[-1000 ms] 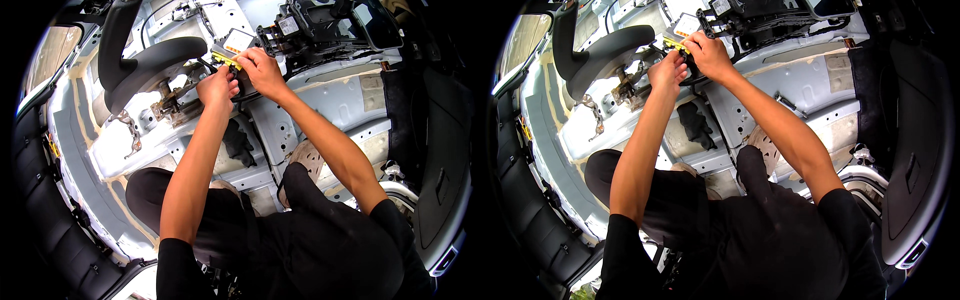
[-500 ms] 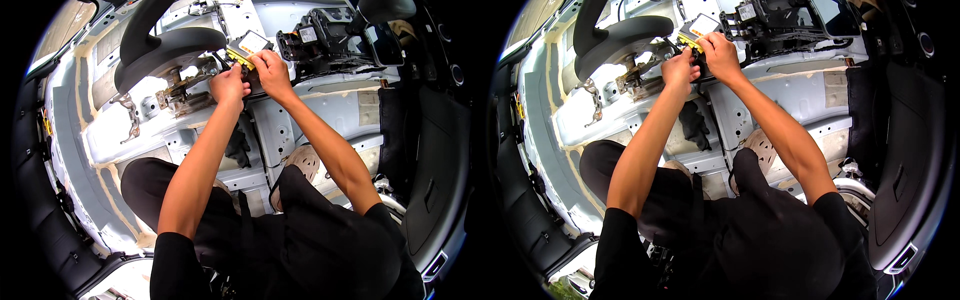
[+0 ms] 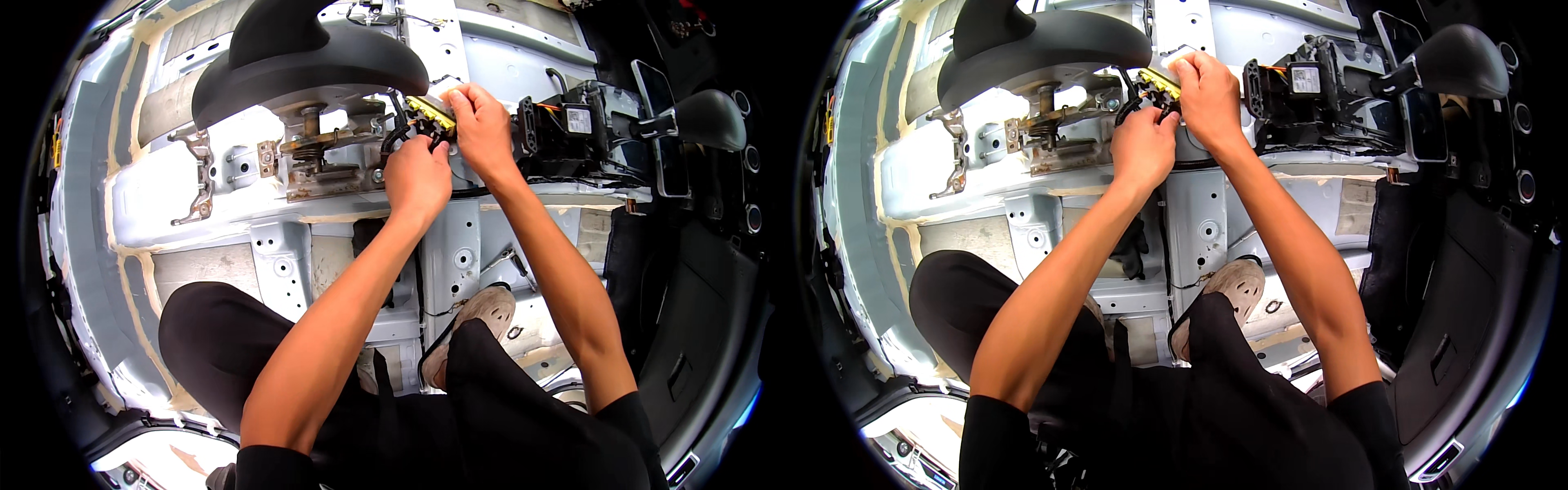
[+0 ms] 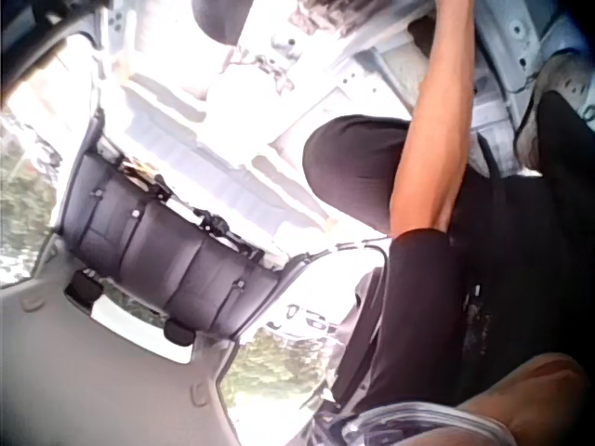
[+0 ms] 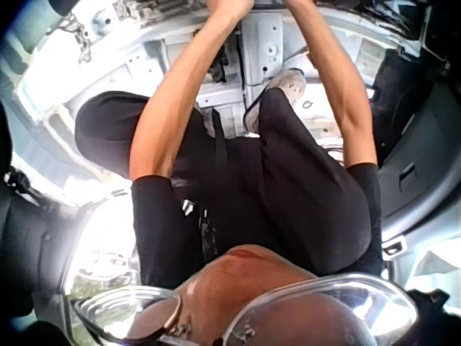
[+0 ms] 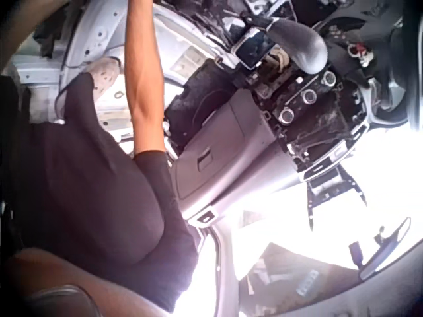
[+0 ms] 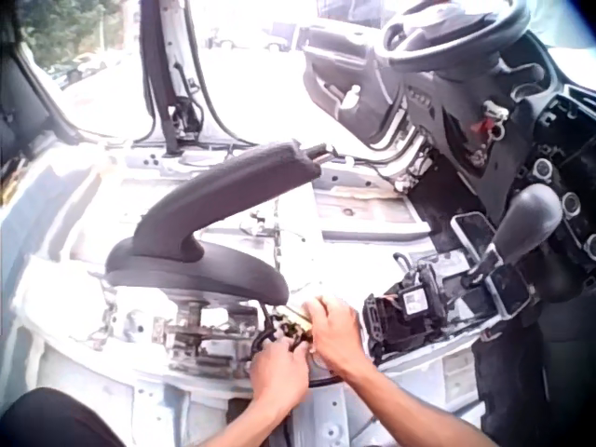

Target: The person sits on the car floor and works on the center console area, manipulating wiring harnesses and using a screwdriver to adjust components. They briefly exit the vehicle to retrieve a cardboard piece and return to continue the repair.

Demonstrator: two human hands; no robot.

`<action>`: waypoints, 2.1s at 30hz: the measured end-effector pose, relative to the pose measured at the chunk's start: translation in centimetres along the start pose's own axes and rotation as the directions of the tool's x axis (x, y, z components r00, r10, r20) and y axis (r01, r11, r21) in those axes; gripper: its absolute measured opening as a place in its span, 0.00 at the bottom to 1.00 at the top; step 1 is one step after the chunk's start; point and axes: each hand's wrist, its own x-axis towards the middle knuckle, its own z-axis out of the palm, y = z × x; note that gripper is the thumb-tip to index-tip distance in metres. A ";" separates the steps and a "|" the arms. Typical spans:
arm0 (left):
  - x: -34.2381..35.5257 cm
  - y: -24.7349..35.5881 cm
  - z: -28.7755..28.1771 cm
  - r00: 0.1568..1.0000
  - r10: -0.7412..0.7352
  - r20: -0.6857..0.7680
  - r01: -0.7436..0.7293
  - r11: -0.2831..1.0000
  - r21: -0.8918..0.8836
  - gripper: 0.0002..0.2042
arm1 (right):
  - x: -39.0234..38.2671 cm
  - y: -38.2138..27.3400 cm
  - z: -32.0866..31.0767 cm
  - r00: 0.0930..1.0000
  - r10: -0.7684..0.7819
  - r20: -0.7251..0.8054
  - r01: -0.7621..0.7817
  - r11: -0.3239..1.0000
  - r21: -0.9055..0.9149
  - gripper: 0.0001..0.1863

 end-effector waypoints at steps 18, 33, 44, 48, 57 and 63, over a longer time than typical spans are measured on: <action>1.5 0.6 -2.2 0.963 0.241 0.116 -0.259 0.950 0.175 0.07 | 2.6 0.9 -0.2 0.988 0.014 0.153 0.020 0.977 -0.213 0.16; 2.5 -0.9 -3.5 0.897 0.004 0.443 0.148 0.939 -0.309 0.11 | -2.8 2.0 -1.2 0.970 -0.235 0.063 0.240 0.965 -0.101 0.31; 2.5 -0.5 -3.3 0.903 -0.046 0.427 0.224 0.899 -0.376 0.09 | -2.4 1.7 -0.4 0.881 -0.468 0.065 0.432 0.742 -0.512 0.29; 2.0 0.1 -3.1 0.910 -0.078 0.407 0.254 0.881 -0.399 0.06 | -2.2 2.1 -0.7 0.887 -0.453 0.088 0.431 0.745 -0.509 0.27; 2.4 -0.1 -3.0 0.895 -0.152 0.420 0.342 0.837 -0.426 0.07 | -2.2 2.0 -1.2 0.879 -0.447 0.163 0.456 0.691 -0.562 0.28; 1.9 0.4 -2.7 0.878 -0.245 0.411 0.439 0.755 -0.487 0.07 | -2.5 2.1 -1.3 0.885 -0.439 0.154 0.447 0.713 -0.540 0.27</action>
